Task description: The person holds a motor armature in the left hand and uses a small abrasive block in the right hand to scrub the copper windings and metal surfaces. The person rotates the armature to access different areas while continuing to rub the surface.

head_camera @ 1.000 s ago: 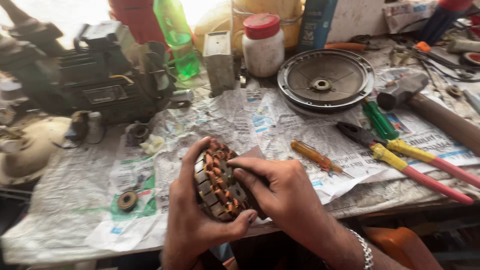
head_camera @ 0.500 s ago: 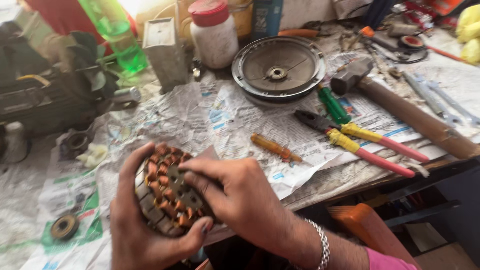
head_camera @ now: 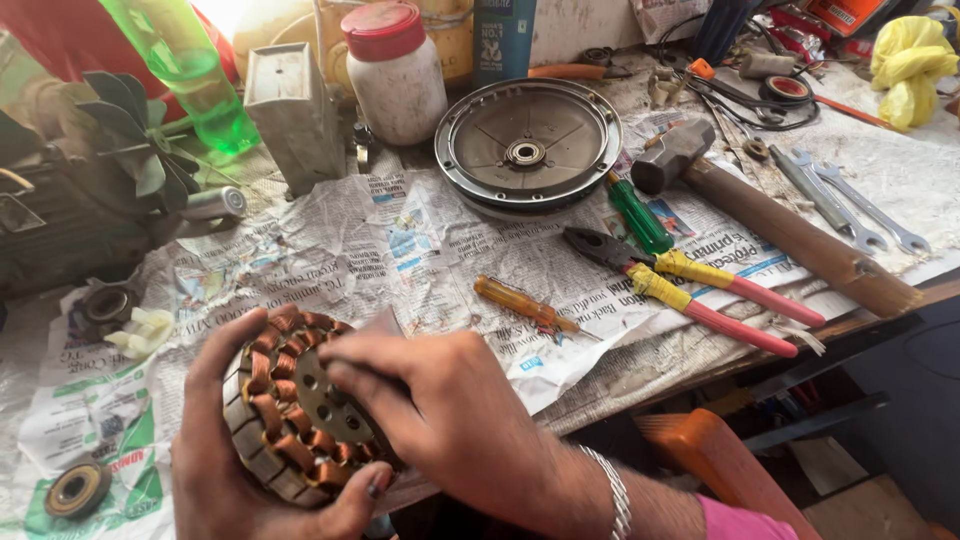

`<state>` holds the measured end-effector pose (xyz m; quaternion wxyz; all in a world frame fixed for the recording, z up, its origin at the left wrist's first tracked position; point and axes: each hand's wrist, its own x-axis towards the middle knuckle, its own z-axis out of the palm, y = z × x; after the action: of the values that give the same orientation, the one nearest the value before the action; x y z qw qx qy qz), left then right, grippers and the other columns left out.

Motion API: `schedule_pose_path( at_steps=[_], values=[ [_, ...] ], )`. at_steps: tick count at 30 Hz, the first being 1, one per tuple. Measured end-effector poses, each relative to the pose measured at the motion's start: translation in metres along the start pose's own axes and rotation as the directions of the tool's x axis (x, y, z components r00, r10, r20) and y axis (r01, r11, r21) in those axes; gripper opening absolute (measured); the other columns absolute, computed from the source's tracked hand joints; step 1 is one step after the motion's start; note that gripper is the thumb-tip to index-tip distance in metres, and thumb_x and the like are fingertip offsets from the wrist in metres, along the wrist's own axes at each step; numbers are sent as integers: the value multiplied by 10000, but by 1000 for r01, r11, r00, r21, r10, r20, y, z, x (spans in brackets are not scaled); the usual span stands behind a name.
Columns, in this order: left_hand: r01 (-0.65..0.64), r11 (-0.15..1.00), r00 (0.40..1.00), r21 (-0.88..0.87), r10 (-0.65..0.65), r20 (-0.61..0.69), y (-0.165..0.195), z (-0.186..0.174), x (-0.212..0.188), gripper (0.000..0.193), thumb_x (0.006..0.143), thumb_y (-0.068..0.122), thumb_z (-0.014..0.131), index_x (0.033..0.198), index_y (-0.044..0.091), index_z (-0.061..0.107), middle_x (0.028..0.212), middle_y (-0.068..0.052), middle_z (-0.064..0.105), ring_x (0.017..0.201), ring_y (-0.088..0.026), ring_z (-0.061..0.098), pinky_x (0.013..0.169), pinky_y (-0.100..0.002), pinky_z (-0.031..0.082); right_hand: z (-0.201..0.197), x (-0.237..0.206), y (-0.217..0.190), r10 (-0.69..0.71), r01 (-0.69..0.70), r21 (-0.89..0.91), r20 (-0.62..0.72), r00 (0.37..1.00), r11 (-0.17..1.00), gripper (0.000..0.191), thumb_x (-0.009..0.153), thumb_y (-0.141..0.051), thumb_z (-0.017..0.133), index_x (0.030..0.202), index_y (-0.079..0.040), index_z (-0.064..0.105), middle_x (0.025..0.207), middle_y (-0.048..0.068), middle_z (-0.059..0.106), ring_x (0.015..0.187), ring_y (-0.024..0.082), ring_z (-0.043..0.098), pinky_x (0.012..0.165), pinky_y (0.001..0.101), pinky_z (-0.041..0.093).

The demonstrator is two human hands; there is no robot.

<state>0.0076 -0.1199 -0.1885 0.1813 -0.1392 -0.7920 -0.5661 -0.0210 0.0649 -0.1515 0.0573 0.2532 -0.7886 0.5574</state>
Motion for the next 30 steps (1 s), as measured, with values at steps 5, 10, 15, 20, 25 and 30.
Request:
schedule_pose_path(
  at_steps=[5, 10, 15, 20, 25, 30],
  values=[
    [34, 986, 999, -165, -31, 22, 1, 3, -1, 1135, 636, 255, 896, 1537, -26, 265, 1340, -218, 623, 1252, -276, 666, 1033, -378, 578, -2, 0, -2, 2, -1, -29, 5, 1000, 1000, 221, 988, -165, 675, 1172, -66, 746, 947, 135, 787, 833, 215, 804, 707, 292, 613],
    [40, 992, 999, -122, -37, 31, 2, 0, 1, 1171, 595, 232, 914, 1542, -28, 277, 1332, -225, 617, 1248, -283, 668, 1027, -391, 580, -3, 2, -4, 41, -43, 61, 29, 999, 997, 211, 999, -167, 668, 1172, -68, 736, 934, 124, 788, 874, 205, 827, 732, 292, 636],
    [53, 990, 999, -134, -51, 20, 7, 2, 1, 1142, 613, 285, 909, 1520, -19, 286, 1359, -200, 599, 1282, -266, 651, 1010, -382, 535, -5, 1, -7, -41, 40, -32, -17, 999, 999, 201, 1014, -162, 670, 1176, -59, 731, 989, 136, 780, 894, 220, 804, 751, 290, 622],
    [-78, 989, 996, 129, 84, -42, 8, 3, 6, 1153, 523, 292, 887, 1490, -26, 345, 1344, -207, 618, 1257, -281, 649, 1079, -386, 520, -3, 2, -7, -28, 28, -17, -26, 999, 999, 211, 975, -156, 687, 1150, -54, 746, 942, 134, 785, 845, 198, 818, 704, 284, 621],
    [-29, 994, 999, 109, 32, -28, 14, 1, 3, 1151, 544, 295, 903, 1508, -7, 352, 1283, -172, 682, 1146, -234, 736, 983, -338, 605, 0, 5, -3, 55, -55, -8, -12, 998, 998, 215, 950, -157, 675, 1125, -63, 759, 860, 109, 797, 772, 171, 831, 635, 282, 608],
    [65, 997, 998, 30, -64, -15, 15, 1, 5, 1153, 525, 264, 882, 1515, 6, 349, 1148, -140, 746, 1026, -208, 779, 900, -324, 633, -1, 2, -2, 37, -37, -49, -8, 999, 998, 210, 957, -158, 675, 1117, -50, 759, 873, 121, 793, 743, 175, 815, 615, 277, 595]
  ],
)
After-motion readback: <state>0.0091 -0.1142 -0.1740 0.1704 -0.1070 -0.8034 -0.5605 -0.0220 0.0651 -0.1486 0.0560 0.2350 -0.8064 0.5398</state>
